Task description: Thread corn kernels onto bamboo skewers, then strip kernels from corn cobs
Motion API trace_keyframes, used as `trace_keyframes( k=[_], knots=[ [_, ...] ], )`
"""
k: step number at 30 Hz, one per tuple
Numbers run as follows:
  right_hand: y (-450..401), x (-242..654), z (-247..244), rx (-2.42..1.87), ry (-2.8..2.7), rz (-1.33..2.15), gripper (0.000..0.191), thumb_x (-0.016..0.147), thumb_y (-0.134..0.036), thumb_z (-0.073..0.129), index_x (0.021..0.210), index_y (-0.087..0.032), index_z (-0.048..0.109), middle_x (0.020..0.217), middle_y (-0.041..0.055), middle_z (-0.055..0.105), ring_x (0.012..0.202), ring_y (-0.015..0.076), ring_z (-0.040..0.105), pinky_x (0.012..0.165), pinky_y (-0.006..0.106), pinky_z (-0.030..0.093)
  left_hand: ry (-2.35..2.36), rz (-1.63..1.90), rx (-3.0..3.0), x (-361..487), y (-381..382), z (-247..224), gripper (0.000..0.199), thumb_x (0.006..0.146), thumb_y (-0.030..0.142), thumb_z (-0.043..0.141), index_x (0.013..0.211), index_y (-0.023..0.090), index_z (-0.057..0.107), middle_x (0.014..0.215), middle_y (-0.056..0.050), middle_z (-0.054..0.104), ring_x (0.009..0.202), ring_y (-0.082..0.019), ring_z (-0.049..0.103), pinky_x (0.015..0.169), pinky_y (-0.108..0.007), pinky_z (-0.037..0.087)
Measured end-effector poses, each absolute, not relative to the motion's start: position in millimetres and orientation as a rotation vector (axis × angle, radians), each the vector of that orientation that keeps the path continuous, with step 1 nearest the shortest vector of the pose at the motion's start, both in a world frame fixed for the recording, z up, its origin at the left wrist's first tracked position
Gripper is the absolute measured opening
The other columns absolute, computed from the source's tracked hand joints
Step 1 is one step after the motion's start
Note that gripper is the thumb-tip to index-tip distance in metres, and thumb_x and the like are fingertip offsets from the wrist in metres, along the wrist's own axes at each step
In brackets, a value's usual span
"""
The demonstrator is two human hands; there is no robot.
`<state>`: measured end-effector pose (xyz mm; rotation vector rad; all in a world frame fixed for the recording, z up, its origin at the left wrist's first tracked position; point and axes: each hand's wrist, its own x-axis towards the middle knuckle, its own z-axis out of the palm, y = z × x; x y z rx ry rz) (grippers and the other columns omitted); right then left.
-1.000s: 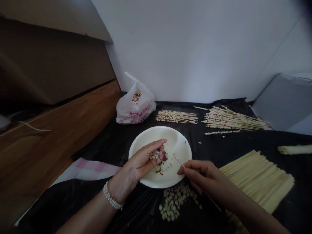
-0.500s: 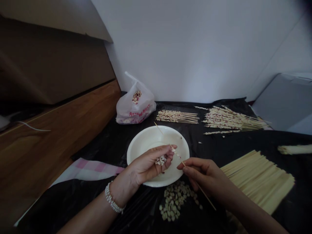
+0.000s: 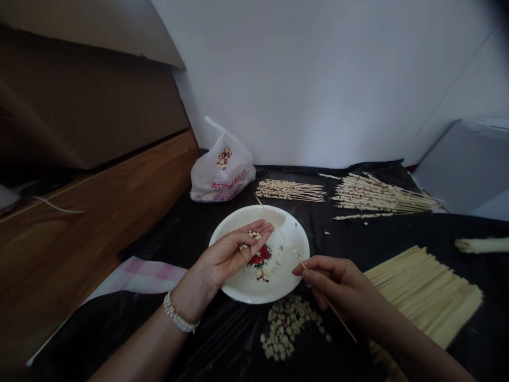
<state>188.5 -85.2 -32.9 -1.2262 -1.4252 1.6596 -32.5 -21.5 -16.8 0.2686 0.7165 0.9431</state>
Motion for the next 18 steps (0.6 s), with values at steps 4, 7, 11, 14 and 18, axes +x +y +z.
trace_keyframes(
  k=[4,7,11,14,18],
  knots=[
    [-85.9,188.6,-33.1,-1.237,-1.416,1.676,0.039,0.081,-0.054,0.062,0.096,-0.019,0.069,0.048,-0.0060,0.049,0.038,0.0046,0.032,0.037,0.019,0.018,0.745,0.980,0.262,-29.7,-22.4,-13.7,0.068,0.075,-0.018,0.044,0.138,0.009,0.045,0.128,-0.017,0.061,0.117,-0.022,0.061,0.095,-0.024,0.053],
    [-86.3,189.0,-33.1,-1.252,-1.412,1.687,0.039,0.082,-0.054,0.061,0.098,-0.019,0.069,0.048,-0.0058,0.048,0.038,0.0048,0.032,0.037,0.019,0.018,0.801,1.015,0.241,-27.9,-22.7,-12.4,0.060,0.079,-0.013,0.049,0.134,0.010,0.050,0.120,-0.015,0.066,0.110,-0.020,0.065,0.091,-0.025,0.055],
    [-86.2,189.4,-31.8,-1.237,-1.435,1.679,0.039,0.082,-0.054,0.061,0.096,-0.019,0.069,0.048,-0.0054,0.048,0.039,0.0050,0.032,0.037,0.019,0.018,0.833,1.066,0.213,-26.9,-21.5,-12.3,0.041,0.083,-0.007,0.052,0.123,0.003,0.057,0.106,-0.015,0.070,0.098,-0.018,0.069,0.083,-0.022,0.058],
    [-86.0,189.4,-31.2,-1.226,-1.455,1.672,0.040,0.081,-0.056,0.061,0.095,-0.019,0.069,0.049,-0.0051,0.048,0.039,0.0051,0.032,0.037,0.020,0.018,0.846,1.069,0.219,-28.5,-20.0,-13.6,0.031,0.084,-0.005,0.052,0.113,0.001,0.062,0.091,-0.013,0.070,0.079,-0.014,0.069,0.069,-0.018,0.059],
    [-85.9,189.4,-32.1,-1.240,-1.464,1.691,0.044,0.082,-0.058,0.060,0.097,-0.019,0.070,0.048,-0.0049,0.048,0.039,0.0054,0.032,0.037,0.020,0.018,0.843,1.045,0.263,-31.1,-18.4,-14.9,0.030,0.082,-0.005,0.055,0.108,0.005,0.066,0.077,-0.007,0.065,0.061,-0.007,0.062,0.055,-0.013,0.053]
  ],
)
